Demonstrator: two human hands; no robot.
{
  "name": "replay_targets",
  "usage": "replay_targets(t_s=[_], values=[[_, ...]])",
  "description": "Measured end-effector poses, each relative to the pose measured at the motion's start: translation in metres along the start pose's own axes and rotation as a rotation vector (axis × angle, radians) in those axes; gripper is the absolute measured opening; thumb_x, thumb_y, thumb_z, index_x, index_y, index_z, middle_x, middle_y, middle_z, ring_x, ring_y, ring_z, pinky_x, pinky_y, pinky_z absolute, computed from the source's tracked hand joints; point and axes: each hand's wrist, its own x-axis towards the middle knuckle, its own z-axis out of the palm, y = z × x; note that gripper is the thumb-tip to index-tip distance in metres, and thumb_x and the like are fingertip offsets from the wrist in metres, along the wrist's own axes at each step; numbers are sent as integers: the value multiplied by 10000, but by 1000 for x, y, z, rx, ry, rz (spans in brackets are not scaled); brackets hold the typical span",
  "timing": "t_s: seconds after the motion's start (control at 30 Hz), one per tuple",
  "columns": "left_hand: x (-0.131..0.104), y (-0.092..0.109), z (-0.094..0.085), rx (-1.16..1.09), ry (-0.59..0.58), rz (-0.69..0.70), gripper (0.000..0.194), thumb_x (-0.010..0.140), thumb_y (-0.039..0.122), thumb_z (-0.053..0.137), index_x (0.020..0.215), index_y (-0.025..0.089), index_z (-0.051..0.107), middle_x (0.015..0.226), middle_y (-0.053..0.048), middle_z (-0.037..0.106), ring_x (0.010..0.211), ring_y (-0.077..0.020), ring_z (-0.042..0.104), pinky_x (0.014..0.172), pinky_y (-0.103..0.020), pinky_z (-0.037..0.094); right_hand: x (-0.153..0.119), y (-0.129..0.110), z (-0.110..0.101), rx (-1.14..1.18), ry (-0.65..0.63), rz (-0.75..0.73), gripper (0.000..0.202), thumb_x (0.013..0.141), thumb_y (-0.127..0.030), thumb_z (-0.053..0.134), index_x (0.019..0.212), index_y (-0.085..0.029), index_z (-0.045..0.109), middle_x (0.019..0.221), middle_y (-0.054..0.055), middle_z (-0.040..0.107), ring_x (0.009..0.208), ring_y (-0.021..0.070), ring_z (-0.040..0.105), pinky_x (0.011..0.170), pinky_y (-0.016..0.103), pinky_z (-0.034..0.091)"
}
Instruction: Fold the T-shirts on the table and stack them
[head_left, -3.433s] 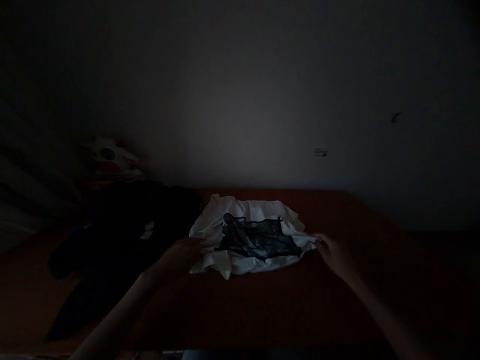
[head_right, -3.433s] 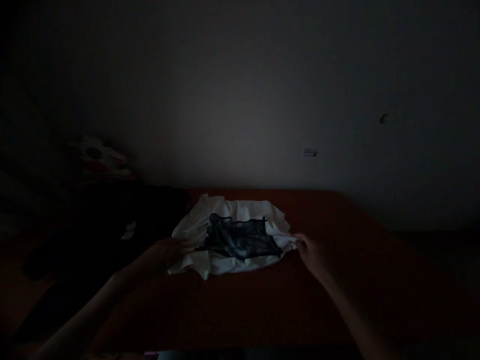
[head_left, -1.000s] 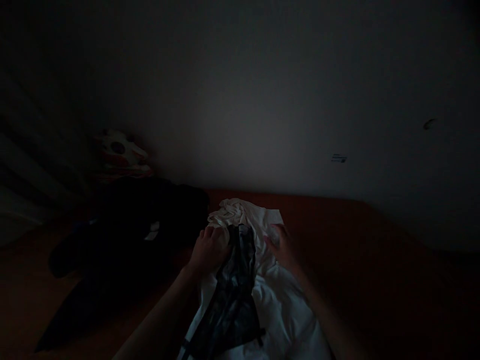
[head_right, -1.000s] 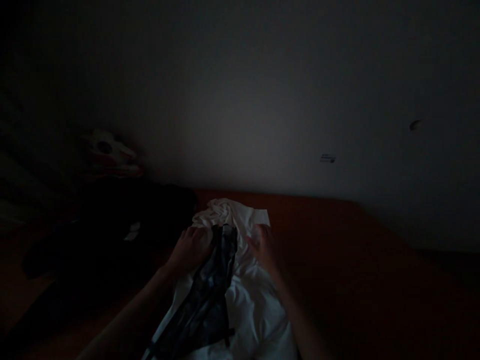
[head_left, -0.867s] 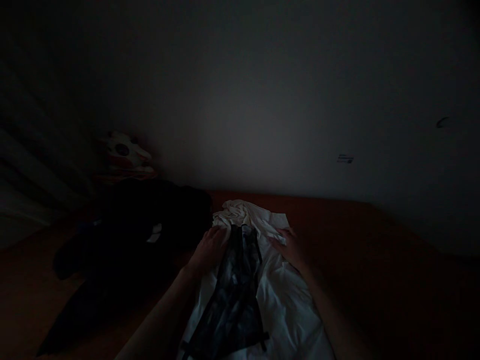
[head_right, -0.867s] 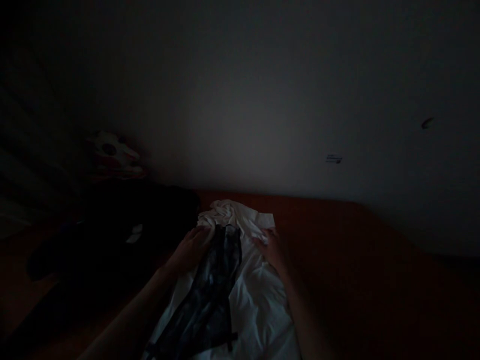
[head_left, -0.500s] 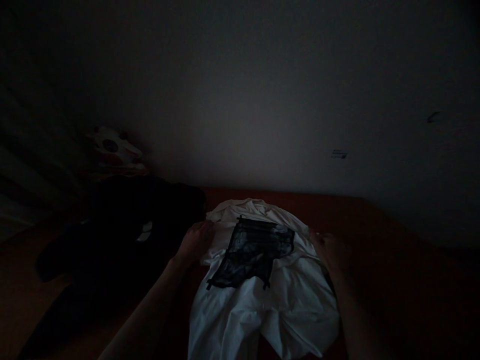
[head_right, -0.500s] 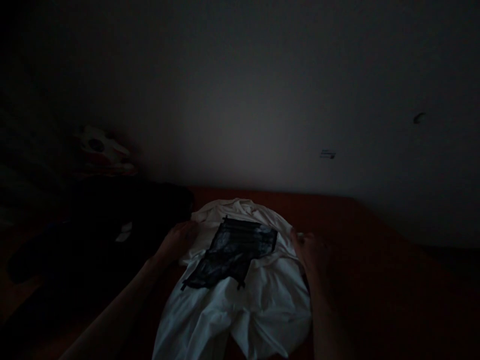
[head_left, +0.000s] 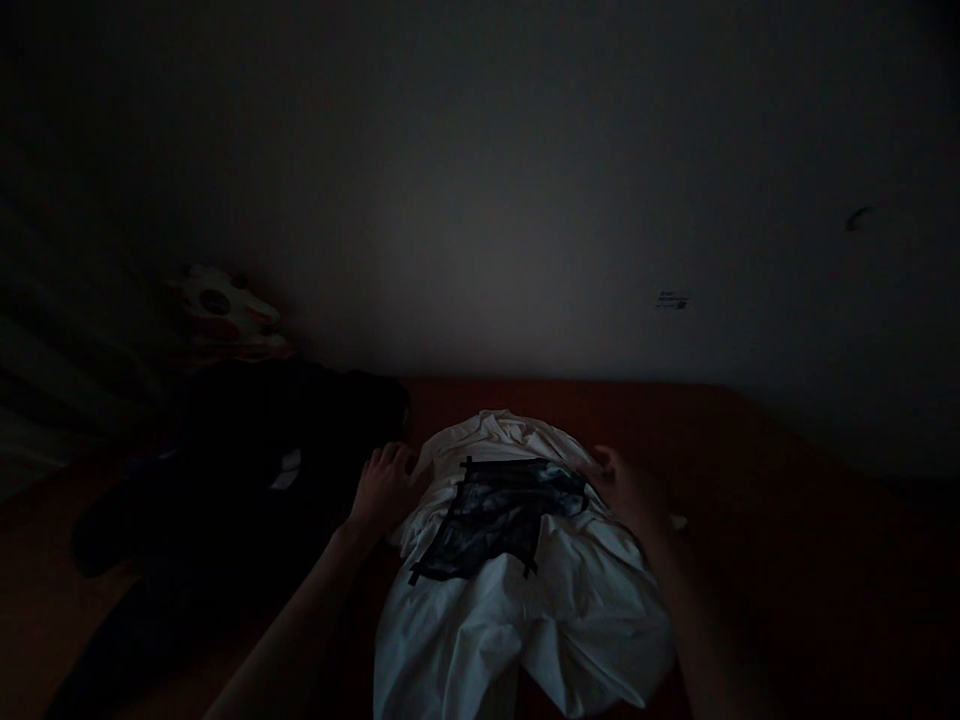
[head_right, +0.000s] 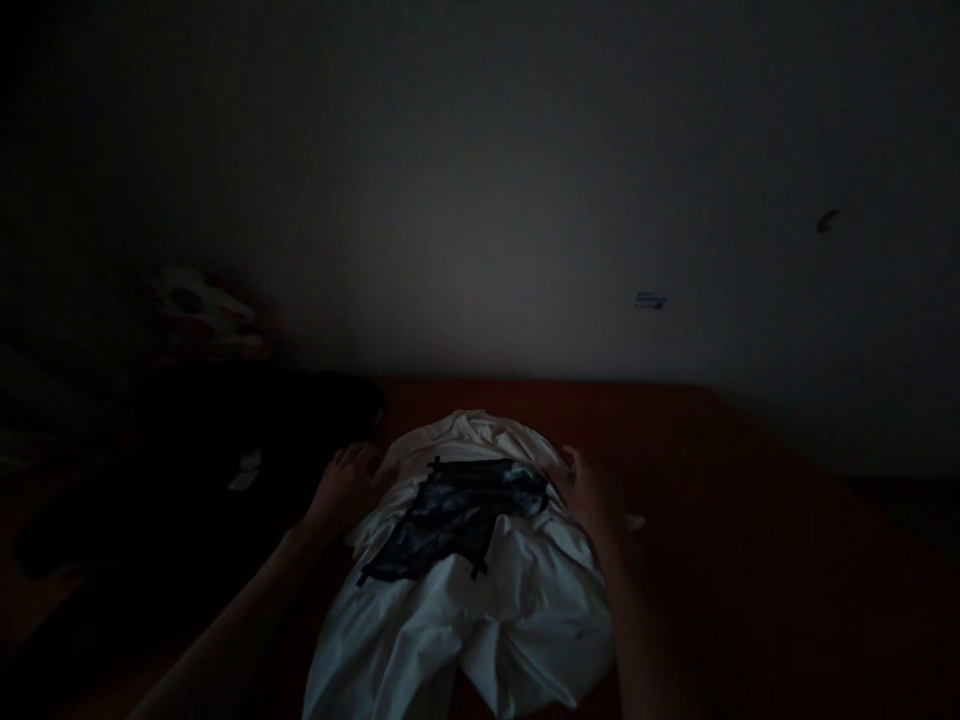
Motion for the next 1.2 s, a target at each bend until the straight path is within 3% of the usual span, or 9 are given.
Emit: replay_targets(t_s=[0.17,0.37,0.43,0.6,0.7,0.87,0.97,1.13,1.2], values=[[5,-4,9,-297,-69,-27,310,901,372,499,1049,201,711,1085,-107,748,1026,-272,685,951,-407,514,0,0,15,210,-90,-32,323,900,-465,529,987,-234,736,901,97,780,843,252,728,730,333,497],[6,-12,-16,-752,470,-414,376,884,466,508,1115,190,615,1068,-83,725,956,-227,684,762,-307,557,7,-1,2,497,497,0,379,836,-551,526,928,-212,669,1059,140,733,977,274,669,863,393,510],[5,-21,-26,-834,545,-442,320,870,446,468,1028,200,599,1018,-70,730,899,-215,685,720,-291,548,8,5,-5,657,513,-12,312,832,-515,499,804,-230,622,1041,125,734,977,265,673,857,382,515],[-2,-29,-38,-341,186,-269,306,866,398,360,789,226,601,687,-45,697,672,-229,669,742,-354,506,-2,11,-12,571,69,-19,454,906,-521,374,562,-263,521,537,33,608,602,205,619,648,319,474],[-5,-13,-38,68,-36,-148,435,913,516,399,964,202,696,723,-87,743,736,-289,705,869,-446,468,-10,0,-9,346,-16,-41,366,812,-602,594,746,-252,677,626,11,673,618,199,630,621,301,439],[-4,1,-25,195,-151,-33,418,942,493,442,941,210,749,929,-134,763,908,-327,711,865,-454,471,-12,-8,0,217,-186,-108,356,820,-558,591,922,-256,749,716,32,732,663,208,666,611,298,437],[-1,-5,-17,58,-14,-10,375,967,388,408,1001,213,738,998,-124,733,941,-303,688,849,-426,494,-7,-7,3,304,-103,-121,328,862,-508,515,886,-260,729,746,46,743,692,214,676,652,314,465],[2,-17,-17,-293,450,-158,315,959,299,378,1109,196,636,1129,-125,694,1053,-266,633,910,-396,511,3,-7,-8,624,403,22,407,813,-585,535,953,-223,659,957,104,731,873,244,665,771,344,508],[2,-22,-21,-281,482,-121,234,905,256,413,957,214,637,1209,-126,674,1128,-279,598,954,-421,492,3,-4,-13,724,378,96,342,763,-548,563,872,-231,627,840,63,698,774,226,637,674,310,489]])
